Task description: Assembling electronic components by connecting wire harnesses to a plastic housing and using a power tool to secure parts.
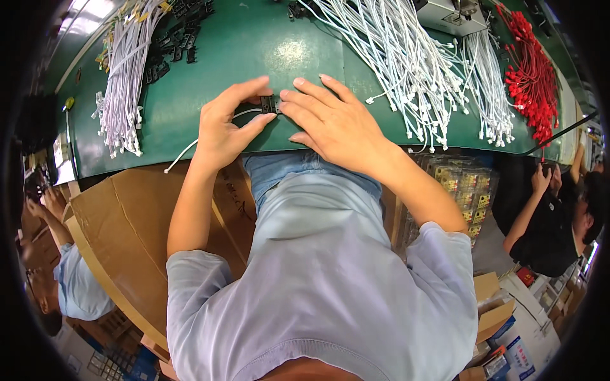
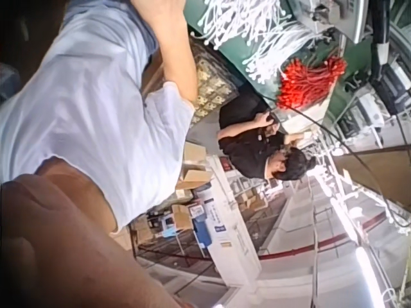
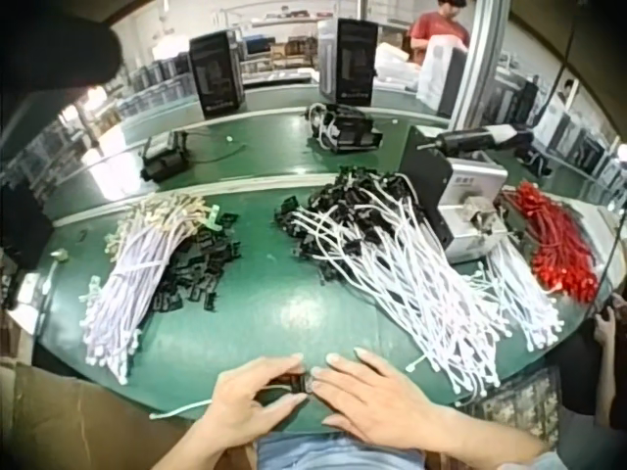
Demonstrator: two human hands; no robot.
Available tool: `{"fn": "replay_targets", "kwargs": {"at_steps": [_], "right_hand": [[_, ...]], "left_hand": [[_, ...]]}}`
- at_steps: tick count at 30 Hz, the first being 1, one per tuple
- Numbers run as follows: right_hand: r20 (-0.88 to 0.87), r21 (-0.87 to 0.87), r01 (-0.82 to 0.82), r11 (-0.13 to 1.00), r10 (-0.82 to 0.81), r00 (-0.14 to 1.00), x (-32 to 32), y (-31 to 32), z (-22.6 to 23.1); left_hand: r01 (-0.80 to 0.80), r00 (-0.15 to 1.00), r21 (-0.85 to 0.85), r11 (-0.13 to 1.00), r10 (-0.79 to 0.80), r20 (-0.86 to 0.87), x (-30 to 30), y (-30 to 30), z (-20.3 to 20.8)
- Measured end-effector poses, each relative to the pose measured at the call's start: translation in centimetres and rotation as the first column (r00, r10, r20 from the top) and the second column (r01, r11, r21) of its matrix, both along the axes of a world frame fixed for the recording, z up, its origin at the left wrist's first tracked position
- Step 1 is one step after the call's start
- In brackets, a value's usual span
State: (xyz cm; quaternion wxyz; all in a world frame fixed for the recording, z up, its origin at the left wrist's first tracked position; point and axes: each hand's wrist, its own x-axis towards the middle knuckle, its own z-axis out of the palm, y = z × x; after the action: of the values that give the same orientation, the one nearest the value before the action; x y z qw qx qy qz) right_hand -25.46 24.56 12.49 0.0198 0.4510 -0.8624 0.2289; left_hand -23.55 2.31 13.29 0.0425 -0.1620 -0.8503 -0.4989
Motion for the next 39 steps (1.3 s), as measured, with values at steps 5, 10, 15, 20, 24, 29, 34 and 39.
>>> {"fn": "replay_targets", "kwargs": {"at_steps": [5,10,15,20,24,29,34,39], "right_hand": [[0.010,0.013,-0.022,1.000,0.022,1.000,-0.2,0.5,-0.1],[0.020,-0.010,-0.012,1.000,0.012,1.000,-0.1,0.4,-0.4],[0.018,-0.040,0.000,0.999,0.001,1.000,0.1,0.2,-0.5],[-0.022,-0.003,-0.005,1.000,0.005,1.000,-0.1,0.4,-0.4],[0.017,-0.049,0.050,0.998,-0.049,0.999,0.1,0.2,-0.4],[-0.016,-0.033,0.064,0.997,-0.064,0.998,0.4,-0.4,0.2],[-0.087,-0.012,0.047,0.999,-0.048,0.995,0.2,-0.7,0.1],[-0.122,0.001,0.028,1.000,-0.027,0.992,0.4,-0.2,-0.1]], "left_hand": [[-0.025,0.999,0.129,0.991,0.021,0.037,0.0,-0.1,-1.3],[-0.018,0.997,0.083,0.996,0.012,0.072,0.1,0.1,-1.2],[-0.041,0.999,0.070,0.997,0.039,0.033,0.2,0.0,-1.5],[0.056,0.998,-0.137,0.989,-0.059,-0.022,-0.5,0.2,-0.2],[0.071,0.997,-0.176,0.982,-0.067,0.030,-0.8,0.5,0.6],[0.072,0.994,-0.242,0.968,-0.089,-0.063,-0.4,0.9,0.4],[0.038,0.984,-0.283,0.958,-0.086,-0.158,-0.1,1.0,0.3],[0.043,0.972,-0.320,0.946,-0.113,-0.206,0.2,1.2,0.0]]}}
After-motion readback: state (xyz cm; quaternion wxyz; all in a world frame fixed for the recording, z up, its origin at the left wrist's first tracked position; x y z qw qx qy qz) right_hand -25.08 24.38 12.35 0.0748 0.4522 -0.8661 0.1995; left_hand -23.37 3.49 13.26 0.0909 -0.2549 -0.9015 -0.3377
